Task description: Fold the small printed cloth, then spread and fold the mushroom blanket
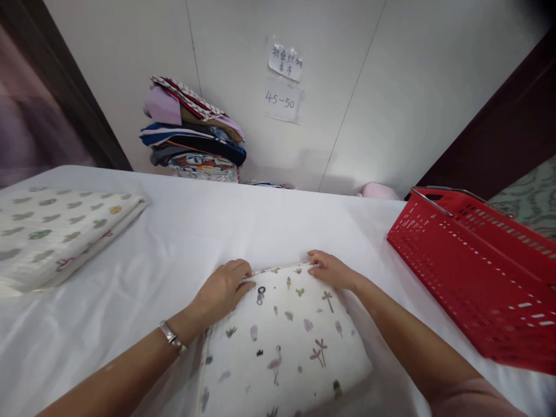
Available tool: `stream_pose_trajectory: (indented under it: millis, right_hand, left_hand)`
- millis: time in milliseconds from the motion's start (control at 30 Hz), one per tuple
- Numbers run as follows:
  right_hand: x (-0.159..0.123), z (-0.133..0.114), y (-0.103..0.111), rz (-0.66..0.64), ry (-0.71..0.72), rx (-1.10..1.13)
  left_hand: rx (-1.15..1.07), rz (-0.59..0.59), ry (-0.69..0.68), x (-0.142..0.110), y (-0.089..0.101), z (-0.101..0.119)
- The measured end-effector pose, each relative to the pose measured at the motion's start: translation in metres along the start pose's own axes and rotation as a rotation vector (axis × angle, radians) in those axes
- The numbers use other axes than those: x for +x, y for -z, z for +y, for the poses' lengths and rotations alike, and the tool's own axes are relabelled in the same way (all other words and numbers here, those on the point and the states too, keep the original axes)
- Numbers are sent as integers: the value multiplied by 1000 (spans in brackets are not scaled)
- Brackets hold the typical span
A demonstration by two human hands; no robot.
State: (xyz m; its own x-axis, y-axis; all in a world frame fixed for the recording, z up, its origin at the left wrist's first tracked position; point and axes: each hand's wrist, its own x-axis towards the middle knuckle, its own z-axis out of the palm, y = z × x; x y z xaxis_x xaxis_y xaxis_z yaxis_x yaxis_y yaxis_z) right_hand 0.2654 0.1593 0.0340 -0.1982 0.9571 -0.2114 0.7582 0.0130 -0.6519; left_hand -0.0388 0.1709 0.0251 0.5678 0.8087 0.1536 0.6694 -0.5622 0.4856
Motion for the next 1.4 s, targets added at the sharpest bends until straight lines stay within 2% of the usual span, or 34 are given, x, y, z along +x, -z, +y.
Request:
stream_pose_trajectory:
  millis: [133, 233, 300, 467, 700, 767, 933, 1133, 1267, 1400]
  right_hand:
    - [3, -5, -2, 11, 8, 20]
    - [5, -1, -8, 120, 43, 49]
    - [7, 4, -12, 176, 28, 99]
    - [11, 11, -21, 207, 15, 211]
    - [12, 15, -27, 281, 57, 60]
    - [11, 14, -26, 270, 70, -27]
    - [7, 7, -17, 148, 171, -216]
    - [8, -8, -13, 81, 278, -209]
    - [11, -20, -16, 27, 250, -180]
    - [16, -25, -19, 22, 189, -157]
  left_hand:
    - [6, 22, -35, -1, -5, -1]
    - [-4, 27, -29, -2, -7, -3]
    - [-18, 28, -5, -3, -7, -3]
    - [-68, 7, 125, -4, -7, -3]
    - [24, 47, 151, -3, -13, 0]
    - [62, 49, 156, -3, -13, 3]
    - [124, 30, 143, -2, -6, 7]
    - [143, -27, 57, 7, -3, 7]
    - [75, -84, 87, 13, -6, 15]
    - [33, -94, 145, 19, -7, 19]
